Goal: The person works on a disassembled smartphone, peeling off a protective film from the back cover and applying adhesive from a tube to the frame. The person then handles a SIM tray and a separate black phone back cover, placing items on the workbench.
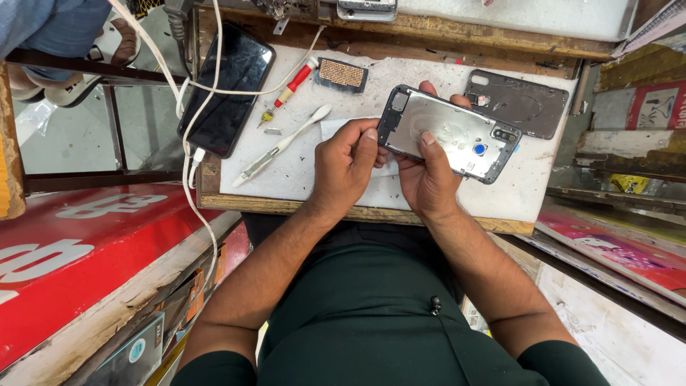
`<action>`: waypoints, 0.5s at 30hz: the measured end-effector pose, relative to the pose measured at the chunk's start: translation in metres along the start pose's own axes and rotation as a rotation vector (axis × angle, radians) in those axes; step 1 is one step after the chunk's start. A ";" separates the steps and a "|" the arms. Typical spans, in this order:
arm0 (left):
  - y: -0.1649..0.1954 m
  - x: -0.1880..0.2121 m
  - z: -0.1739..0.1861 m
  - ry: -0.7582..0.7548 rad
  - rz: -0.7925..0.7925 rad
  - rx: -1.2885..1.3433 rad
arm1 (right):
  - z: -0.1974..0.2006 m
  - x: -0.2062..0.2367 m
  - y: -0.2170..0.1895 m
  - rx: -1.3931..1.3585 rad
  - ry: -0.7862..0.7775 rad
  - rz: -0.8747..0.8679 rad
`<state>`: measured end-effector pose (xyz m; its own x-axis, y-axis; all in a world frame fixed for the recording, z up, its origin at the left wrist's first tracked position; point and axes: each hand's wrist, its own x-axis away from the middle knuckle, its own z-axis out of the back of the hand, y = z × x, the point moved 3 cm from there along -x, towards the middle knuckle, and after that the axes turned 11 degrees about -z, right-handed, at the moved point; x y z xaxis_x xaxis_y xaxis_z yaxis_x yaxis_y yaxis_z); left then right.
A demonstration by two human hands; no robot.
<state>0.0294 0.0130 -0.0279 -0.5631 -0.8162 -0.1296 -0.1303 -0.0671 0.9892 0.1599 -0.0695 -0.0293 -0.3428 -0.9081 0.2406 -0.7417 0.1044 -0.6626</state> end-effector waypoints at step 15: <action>0.007 -0.002 0.006 -0.056 -0.007 0.085 | 0.000 0.001 0.000 0.019 -0.021 0.002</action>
<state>0.0248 0.0173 -0.0212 -0.6062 -0.7824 -0.1428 -0.2020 -0.0221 0.9791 0.1594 -0.0706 -0.0286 -0.3324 -0.9161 0.2243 -0.7298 0.0991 -0.6765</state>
